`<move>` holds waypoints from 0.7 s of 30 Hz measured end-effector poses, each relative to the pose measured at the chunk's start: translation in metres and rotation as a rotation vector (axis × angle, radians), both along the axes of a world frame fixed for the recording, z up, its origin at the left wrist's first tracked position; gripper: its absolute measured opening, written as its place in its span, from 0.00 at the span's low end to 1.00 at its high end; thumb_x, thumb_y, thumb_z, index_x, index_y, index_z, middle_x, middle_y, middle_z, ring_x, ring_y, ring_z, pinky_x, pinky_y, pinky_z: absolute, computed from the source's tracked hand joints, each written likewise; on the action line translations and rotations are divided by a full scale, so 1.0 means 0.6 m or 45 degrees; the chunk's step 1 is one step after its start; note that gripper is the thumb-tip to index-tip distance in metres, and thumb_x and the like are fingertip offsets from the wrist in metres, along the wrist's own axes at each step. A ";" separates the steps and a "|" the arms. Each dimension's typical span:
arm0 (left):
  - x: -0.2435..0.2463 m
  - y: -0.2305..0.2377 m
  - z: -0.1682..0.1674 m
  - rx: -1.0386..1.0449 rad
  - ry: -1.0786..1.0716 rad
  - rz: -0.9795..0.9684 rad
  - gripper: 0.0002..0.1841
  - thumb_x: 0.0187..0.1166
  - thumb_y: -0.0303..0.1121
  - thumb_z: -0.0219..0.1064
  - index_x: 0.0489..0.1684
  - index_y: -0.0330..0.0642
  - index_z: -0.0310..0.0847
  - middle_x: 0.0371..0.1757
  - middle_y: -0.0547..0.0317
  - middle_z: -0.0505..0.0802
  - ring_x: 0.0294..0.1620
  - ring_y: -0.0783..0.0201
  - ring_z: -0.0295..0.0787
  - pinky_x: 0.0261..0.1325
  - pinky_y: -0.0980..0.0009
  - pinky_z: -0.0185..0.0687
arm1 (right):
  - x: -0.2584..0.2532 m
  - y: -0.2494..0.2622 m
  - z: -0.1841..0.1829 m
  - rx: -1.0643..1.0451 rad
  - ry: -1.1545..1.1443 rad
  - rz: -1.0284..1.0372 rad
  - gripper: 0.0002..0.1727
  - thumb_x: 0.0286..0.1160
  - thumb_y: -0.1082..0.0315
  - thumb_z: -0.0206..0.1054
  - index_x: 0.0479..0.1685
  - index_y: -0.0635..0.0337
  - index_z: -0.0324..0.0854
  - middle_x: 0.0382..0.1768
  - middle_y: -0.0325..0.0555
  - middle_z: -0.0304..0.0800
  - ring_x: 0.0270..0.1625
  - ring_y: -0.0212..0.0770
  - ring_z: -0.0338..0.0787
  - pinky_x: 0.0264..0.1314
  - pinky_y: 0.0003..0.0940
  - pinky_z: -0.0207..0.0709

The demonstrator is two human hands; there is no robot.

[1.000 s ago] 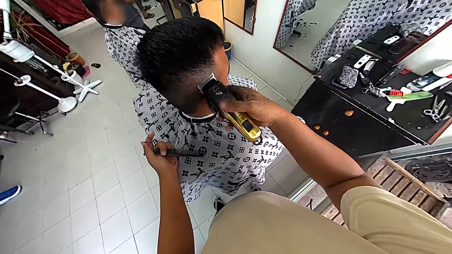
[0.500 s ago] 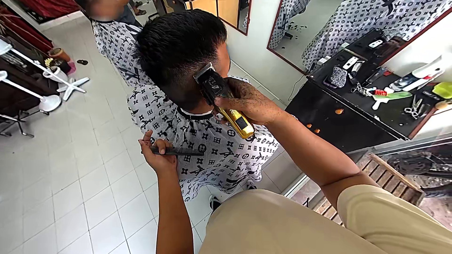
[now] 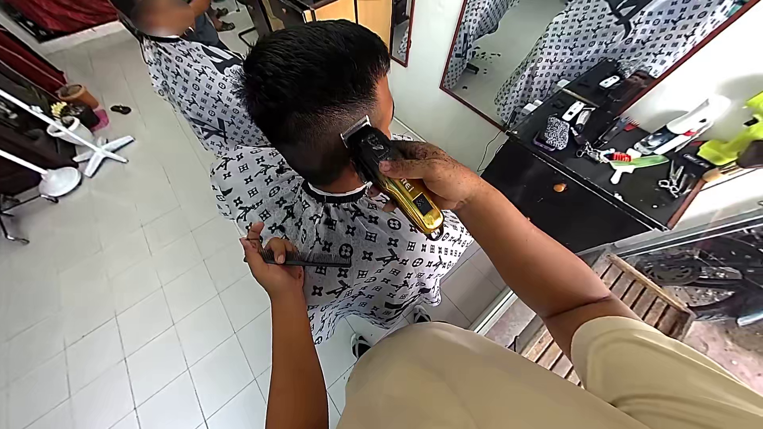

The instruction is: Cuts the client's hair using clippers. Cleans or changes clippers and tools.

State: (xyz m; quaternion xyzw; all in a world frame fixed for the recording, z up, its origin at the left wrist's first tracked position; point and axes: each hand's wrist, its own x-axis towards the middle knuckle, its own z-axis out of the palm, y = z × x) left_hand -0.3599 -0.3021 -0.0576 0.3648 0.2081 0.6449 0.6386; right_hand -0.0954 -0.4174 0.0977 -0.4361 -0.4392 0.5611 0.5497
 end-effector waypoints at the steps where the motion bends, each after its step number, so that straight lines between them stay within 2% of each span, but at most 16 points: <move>1: 0.001 -0.001 0.000 -0.005 -0.001 -0.004 0.34 0.94 0.54 0.21 0.57 0.54 0.79 0.09 0.75 0.77 0.08 0.79 0.73 0.17 0.81 0.74 | -0.002 0.001 0.001 0.040 -0.009 -0.009 0.17 0.81 0.64 0.62 0.64 0.59 0.69 0.43 0.49 0.91 0.41 0.44 0.95 0.40 0.38 0.93; 8: -0.001 0.001 -0.001 0.000 0.001 -0.044 0.32 0.94 0.53 0.22 0.58 0.54 0.77 0.09 0.75 0.78 0.09 0.78 0.74 0.18 0.81 0.76 | -0.009 0.002 -0.005 0.046 0.034 -0.038 0.17 0.81 0.64 0.60 0.64 0.59 0.70 0.43 0.49 0.91 0.41 0.44 0.95 0.40 0.39 0.93; 11: -0.002 0.001 -0.001 0.004 -0.012 -0.079 0.32 0.94 0.53 0.22 0.59 0.54 0.77 0.09 0.75 0.78 0.09 0.78 0.74 0.18 0.80 0.76 | -0.016 0.003 -0.002 0.132 -0.030 -0.081 0.18 0.81 0.65 0.63 0.65 0.59 0.68 0.43 0.47 0.89 0.41 0.43 0.94 0.40 0.39 0.93; 15: -0.004 0.003 -0.001 0.007 -0.007 -0.103 0.31 0.94 0.53 0.22 0.59 0.54 0.77 0.10 0.75 0.78 0.09 0.79 0.74 0.18 0.81 0.76 | -0.017 -0.005 -0.008 0.002 -0.073 -0.067 0.19 0.81 0.65 0.63 0.66 0.60 0.68 0.45 0.49 0.90 0.42 0.43 0.95 0.41 0.38 0.93; 21: -0.008 0.005 -0.004 0.027 0.005 -0.170 0.31 0.94 0.52 0.22 0.59 0.54 0.77 0.10 0.75 0.79 0.10 0.78 0.76 0.20 0.80 0.79 | -0.038 -0.005 -0.001 0.069 -0.196 -0.156 0.21 0.80 0.68 0.66 0.68 0.61 0.67 0.43 0.48 0.89 0.40 0.42 0.94 0.41 0.37 0.93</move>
